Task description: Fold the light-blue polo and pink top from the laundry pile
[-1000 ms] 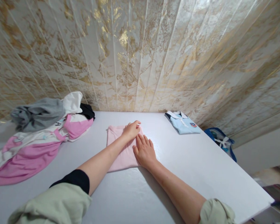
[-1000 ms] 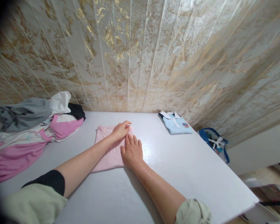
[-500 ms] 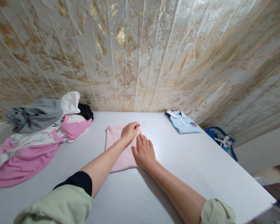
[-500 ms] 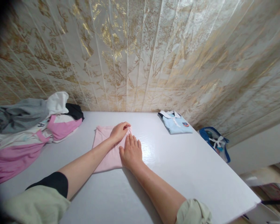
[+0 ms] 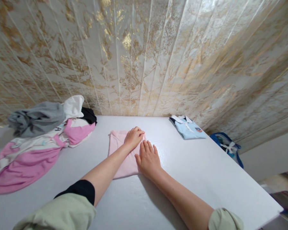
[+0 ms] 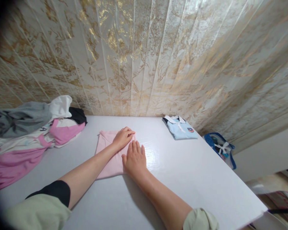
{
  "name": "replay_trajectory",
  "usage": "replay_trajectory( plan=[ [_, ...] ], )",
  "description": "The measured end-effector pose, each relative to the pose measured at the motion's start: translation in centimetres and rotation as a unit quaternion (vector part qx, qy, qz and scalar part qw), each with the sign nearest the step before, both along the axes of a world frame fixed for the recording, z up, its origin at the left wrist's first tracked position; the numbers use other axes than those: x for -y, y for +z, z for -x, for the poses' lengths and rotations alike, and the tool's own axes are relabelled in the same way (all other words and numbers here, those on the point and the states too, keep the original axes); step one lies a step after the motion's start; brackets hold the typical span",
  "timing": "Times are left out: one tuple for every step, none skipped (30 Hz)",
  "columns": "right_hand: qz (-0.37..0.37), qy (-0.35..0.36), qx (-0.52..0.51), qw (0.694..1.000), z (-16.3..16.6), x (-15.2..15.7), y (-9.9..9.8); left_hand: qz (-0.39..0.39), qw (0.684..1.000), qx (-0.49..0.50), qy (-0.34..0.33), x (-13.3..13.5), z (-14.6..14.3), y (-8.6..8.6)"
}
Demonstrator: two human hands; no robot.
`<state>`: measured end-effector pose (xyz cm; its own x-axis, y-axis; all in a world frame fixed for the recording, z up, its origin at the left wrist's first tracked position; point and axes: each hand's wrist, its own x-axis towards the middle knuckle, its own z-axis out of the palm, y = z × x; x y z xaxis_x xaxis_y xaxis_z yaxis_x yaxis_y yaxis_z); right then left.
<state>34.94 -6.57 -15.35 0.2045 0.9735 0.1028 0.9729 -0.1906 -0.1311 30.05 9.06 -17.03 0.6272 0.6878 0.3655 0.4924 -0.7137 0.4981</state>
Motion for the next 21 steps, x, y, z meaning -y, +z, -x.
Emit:
replay_trajectory(
  plan=[
    [0.000,0.003,0.006,1.000,0.2,0.2,0.1,-0.002,1.000,0.002,-0.003,0.0,0.0,-0.1],
    [0.000,0.006,0.011,1.000,0.3,0.4,0.3,-0.003,1.000,0.003,-0.004,0.0,0.1,-0.1],
    [0.000,0.009,0.012,1.000,0.3,0.6,0.3,-0.005,1.000,0.004,-0.005,0.1,0.1,-0.1],
    [0.001,0.011,0.011,1.000,0.3,0.6,0.3,-0.006,1.000,0.004,-0.005,0.1,0.1,-0.1],
    [0.001,0.013,0.006,1.000,0.1,0.5,0.3,-0.008,1.000,0.003,-0.005,0.1,0.1,-0.1],
    [0.000,0.012,0.000,1.000,-0.1,0.3,0.3,-0.009,1.000,0.003,-0.005,0.2,0.1,-0.1],
    [0.000,0.010,-0.008,1.000,-0.4,-0.1,0.3,-0.010,1.000,0.003,-0.007,0.2,0.2,-0.1],
    [0.002,0.007,-0.017,1.000,-0.8,-0.5,0.3,-0.010,1.000,0.003,-0.010,0.1,0.2,-0.1],
    [0.004,0.004,-0.025,1.000,-1.2,-1.1,0.3,-0.010,1.000,0.003,-0.012,0.1,0.2,-0.2],
    [0.005,0.001,-0.031,0.999,-1.6,-1.6,0.3,-0.009,1.000,0.003,-0.013,0.0,0.1,-0.2],
    [0.007,-0.002,-0.036,0.999,-1.9,-2.1,0.4,-0.008,1.000,0.003,-0.013,0.0,0.1,-0.2],
    [0.007,-0.005,-0.038,0.999,-2.1,-2.5,0.4,-0.006,1.000,0.003,-0.013,-0.1,0.1,-0.3],
    [0.006,-0.008,-0.039,0.999,-2.2,-2.7,0.5,-0.005,1.000,0.002,-0.013,-0.2,0.1,-0.3],
    [0.004,-0.011,-0.037,0.999,-2.2,-2.7,0.5,-0.005,1.000,0.001,-0.012,-0.2,0.1,-0.4],
    [0.003,-0.014,-0.036,0.999,-2.1,-2.5,0.5,-0.005,1.000,-0.001,-0.011,-0.3,0.1,-0.5],
    [0.004,-0.013,-0.034,0.999,-1.9,-2.0,0.5,-0.005,1.000,-0.003,-0.010,-0.3,0.0,-0.6],
    [0.007,-0.010,-0.033,0.999,-1.7,-1.4,0.4,-0.005,1.000,-0.004,-0.008,-0.3,0.0,-0.6],
    [0.012,-0.004,-0.031,0.999,-1.4,-0.6,0.3,-0.005,1.000,-0.005,-0.006,-0.4,0.0,-0.7],
    [0.020,0.005,-0.030,0.999,-1.3,0.3,0.3,-0.004,1.000,-0.005,-0.006,-0.4,0.0,-0.8],
    [0.028,0.016,-0.030,0.999,-1.1,1.2,0.2,-0.004,1.000,-0.005,-0.006,-0.4,0.0,-0.8],
    [0.039,0.027,-0.030,0.998,-1.1,2.0,0.2,-0.004,1.000,-0.004,-0.007,-0.4,0.0,-0.8]
  ],
)
